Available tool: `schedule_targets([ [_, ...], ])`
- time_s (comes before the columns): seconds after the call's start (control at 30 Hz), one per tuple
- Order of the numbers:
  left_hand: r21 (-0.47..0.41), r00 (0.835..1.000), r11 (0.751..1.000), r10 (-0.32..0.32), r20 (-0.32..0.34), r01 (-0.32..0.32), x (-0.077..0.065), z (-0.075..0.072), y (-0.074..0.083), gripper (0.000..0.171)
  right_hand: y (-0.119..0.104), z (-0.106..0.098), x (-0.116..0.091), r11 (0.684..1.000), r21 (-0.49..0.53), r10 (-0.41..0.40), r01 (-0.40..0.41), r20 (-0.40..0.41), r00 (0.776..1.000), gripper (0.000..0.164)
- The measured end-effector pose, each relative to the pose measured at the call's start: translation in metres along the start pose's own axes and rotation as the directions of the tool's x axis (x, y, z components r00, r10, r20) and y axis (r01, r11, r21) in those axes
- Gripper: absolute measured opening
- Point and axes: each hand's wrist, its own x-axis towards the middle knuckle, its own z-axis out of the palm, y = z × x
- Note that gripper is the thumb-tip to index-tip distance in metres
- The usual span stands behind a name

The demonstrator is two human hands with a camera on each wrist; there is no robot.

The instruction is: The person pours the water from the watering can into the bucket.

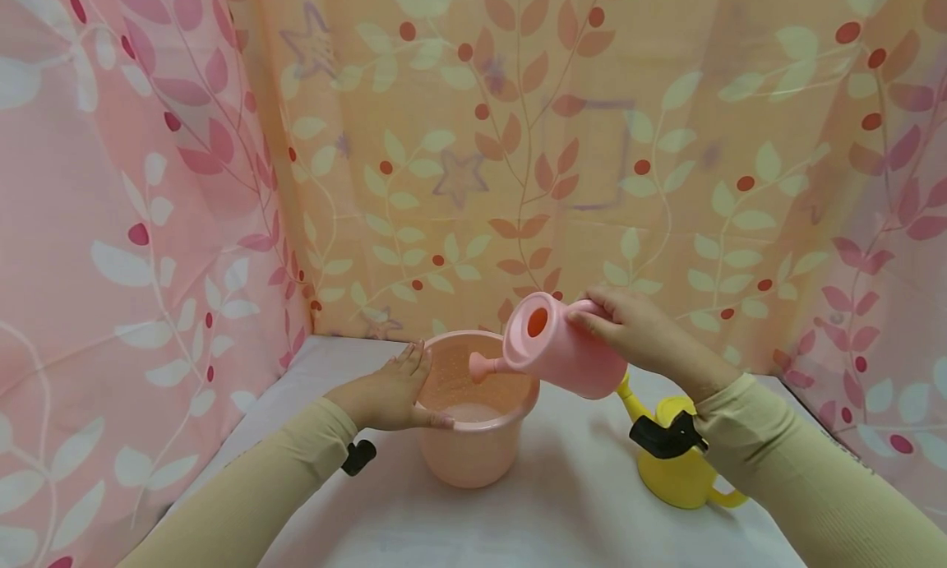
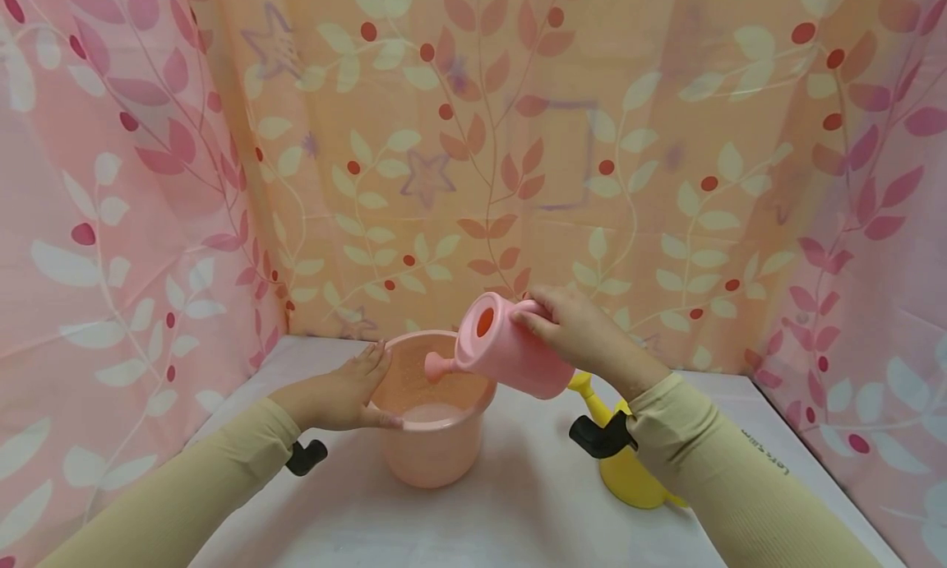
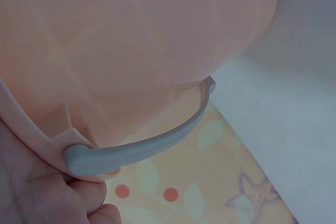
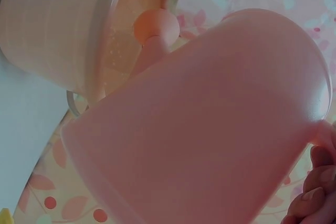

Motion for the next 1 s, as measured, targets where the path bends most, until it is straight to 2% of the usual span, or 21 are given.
schedule_targets([
  [1.0, 0.007, 1.000, 1.000, -0.004, 0.009, 0.004, 0.0021, 0.0019, -0.0017, 0.120, -0.0050, -0.0019, 0.0033, 0.996, -0.081, -0.028, 0.029, 0.009, 1.000, 0.019],
])
